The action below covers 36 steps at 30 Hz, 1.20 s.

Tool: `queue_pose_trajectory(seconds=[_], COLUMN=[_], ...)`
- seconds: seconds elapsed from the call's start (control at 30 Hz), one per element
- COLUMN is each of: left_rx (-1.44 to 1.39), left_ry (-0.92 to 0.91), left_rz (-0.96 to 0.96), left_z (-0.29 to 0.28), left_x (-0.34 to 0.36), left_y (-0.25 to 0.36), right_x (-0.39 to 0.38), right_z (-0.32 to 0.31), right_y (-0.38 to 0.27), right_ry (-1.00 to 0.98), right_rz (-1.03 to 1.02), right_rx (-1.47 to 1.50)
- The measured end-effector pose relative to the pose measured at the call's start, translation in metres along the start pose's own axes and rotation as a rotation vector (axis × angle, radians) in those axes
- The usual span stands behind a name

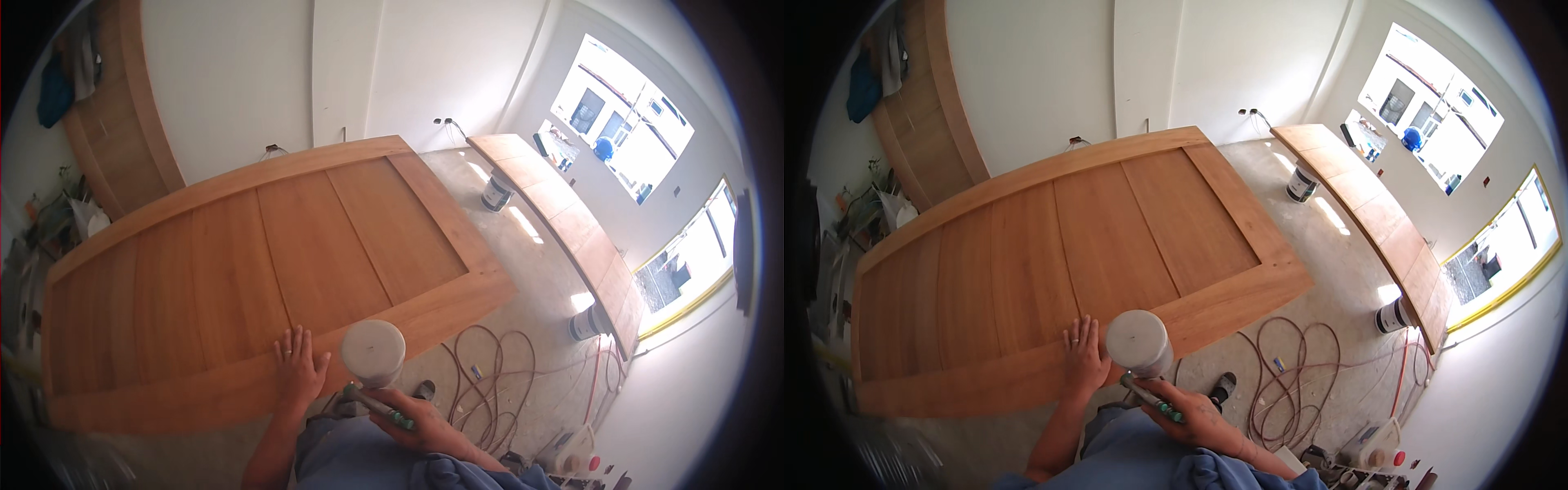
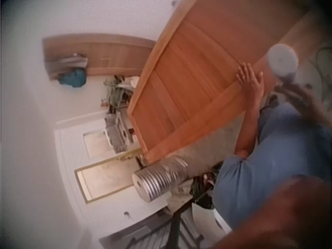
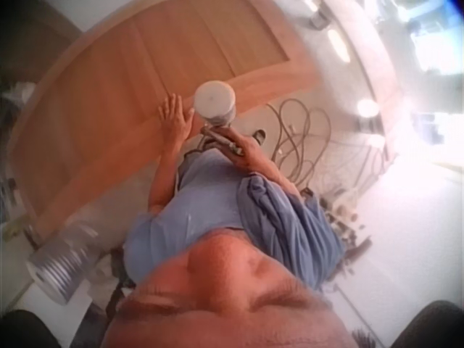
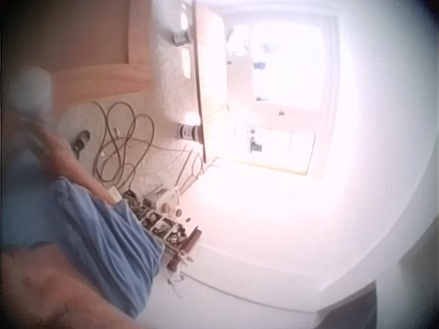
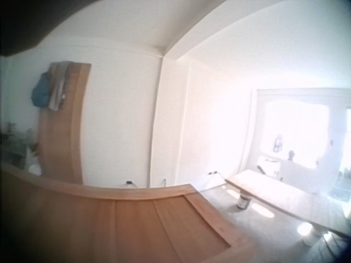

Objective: The person sprays a finish onto a large wooden door using a spray gun. They move the spray gun across the surface and occasionally touch the wood with their left hand to check the finish.

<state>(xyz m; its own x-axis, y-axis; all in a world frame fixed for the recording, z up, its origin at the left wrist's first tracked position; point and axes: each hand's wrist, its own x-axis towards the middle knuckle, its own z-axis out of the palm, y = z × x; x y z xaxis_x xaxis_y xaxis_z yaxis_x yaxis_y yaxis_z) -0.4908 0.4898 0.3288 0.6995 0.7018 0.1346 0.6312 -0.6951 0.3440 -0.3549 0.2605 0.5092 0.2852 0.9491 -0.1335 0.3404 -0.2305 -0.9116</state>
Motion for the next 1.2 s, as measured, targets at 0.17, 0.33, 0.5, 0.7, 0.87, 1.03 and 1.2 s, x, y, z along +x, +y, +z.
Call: queue_pose_trajectory(seconds=[0.17,0.33,0.5,0.7,0.87,1.03,1.2], left_rx=[-0.001,-0.012,-0.035,-0.033,-0.035,-0.046,-0.055], left_ry=[-0.007,-0.007,-0.012,0.028,0.038,0.032,0.027], left_rz=[-0.022,-0.031,-0.036,-0.023,-0.013,-0.010,-0.024], left_z=[0.000,0.001,0.006,0.014,0.015,0.014,0.014], left_x=[0.000,-0.001,0.000,-0.002,-0.002,-0.001,-0.003], left_y=[0.000,-0.001,-0.001,-0.004,-0.004,-0.002,-0.003], right_x=[0.001,0.002,0.001,0.002,0.003,0.004,0.003], right_z=[0.001,0.001,0.006,0.003,0.000,-0.001,0.005], right_y=[-0.003,0.001,0.006,-0.003,0.004,0.005,0.011], right_ry=[0.034,0.031,0.089,0.067,0.016,0.025,0.034], right_rz=[-0.001,0.013,-0.015,0.009,-0.028,-0.051,0.031], right_rx=[0.010,0.010,-0.004,0.009,-0.013,-0.015,0.010])
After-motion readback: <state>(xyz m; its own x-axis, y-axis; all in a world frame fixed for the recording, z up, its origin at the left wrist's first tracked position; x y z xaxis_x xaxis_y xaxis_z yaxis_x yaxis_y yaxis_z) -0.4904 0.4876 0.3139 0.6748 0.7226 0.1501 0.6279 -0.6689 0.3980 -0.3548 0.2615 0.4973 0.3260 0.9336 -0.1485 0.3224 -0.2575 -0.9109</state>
